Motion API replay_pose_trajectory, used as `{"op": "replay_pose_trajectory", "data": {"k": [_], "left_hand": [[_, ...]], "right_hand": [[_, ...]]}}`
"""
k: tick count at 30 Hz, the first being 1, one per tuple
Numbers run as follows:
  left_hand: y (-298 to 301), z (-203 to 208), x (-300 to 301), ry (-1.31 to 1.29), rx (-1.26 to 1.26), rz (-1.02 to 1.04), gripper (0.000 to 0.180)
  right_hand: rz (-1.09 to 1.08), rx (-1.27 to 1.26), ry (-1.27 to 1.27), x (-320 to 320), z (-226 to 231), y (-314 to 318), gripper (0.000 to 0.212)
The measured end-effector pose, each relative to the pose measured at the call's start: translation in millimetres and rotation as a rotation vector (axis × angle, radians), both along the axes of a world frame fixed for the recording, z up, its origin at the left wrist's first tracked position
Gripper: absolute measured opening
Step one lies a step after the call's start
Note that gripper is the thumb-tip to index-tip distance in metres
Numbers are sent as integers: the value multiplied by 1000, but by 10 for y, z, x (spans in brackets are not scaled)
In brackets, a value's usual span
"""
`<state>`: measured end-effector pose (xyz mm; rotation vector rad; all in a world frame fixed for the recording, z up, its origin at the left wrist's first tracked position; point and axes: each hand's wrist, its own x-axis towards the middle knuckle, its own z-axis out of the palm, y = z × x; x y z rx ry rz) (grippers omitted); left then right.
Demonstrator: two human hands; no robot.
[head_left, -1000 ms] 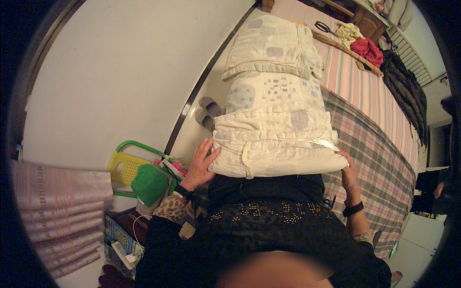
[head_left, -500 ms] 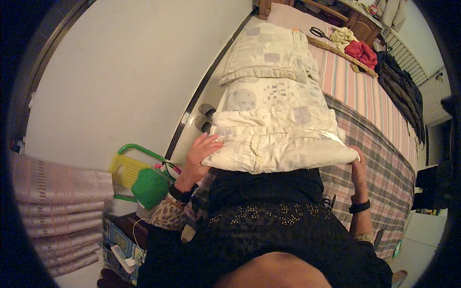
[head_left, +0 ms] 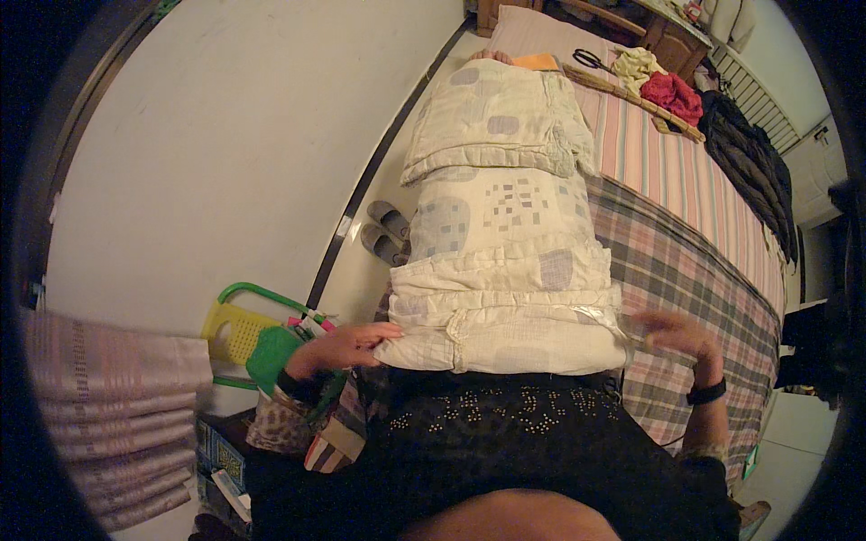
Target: The person folds a white cloth diaper on their lap, then folds a red crocheted cloth. They place the folded red cloth on the bed and continue folding the white diaper, stacking it with other folded items.
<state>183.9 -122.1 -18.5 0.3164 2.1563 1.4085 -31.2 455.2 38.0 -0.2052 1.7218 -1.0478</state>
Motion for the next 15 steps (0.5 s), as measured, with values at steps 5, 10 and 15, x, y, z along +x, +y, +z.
{"op": "replay_pose_trajectory", "data": {"k": [5, 10, 15], "left_hand": [[-650, 31, -728, -101, 50, 491, 56], [-797, -415, -1761, -115, 233, 848, 57], [-668, -991, -2580, -158, 288, 935, 72]], "right_hand": [[-128, -90, 751, -949, -72, -712, 65], [188, -45, 1375, -1683, -541, -1790, 77], [299, 455, 1525, -2079, -1026, -2534, 74]]}}
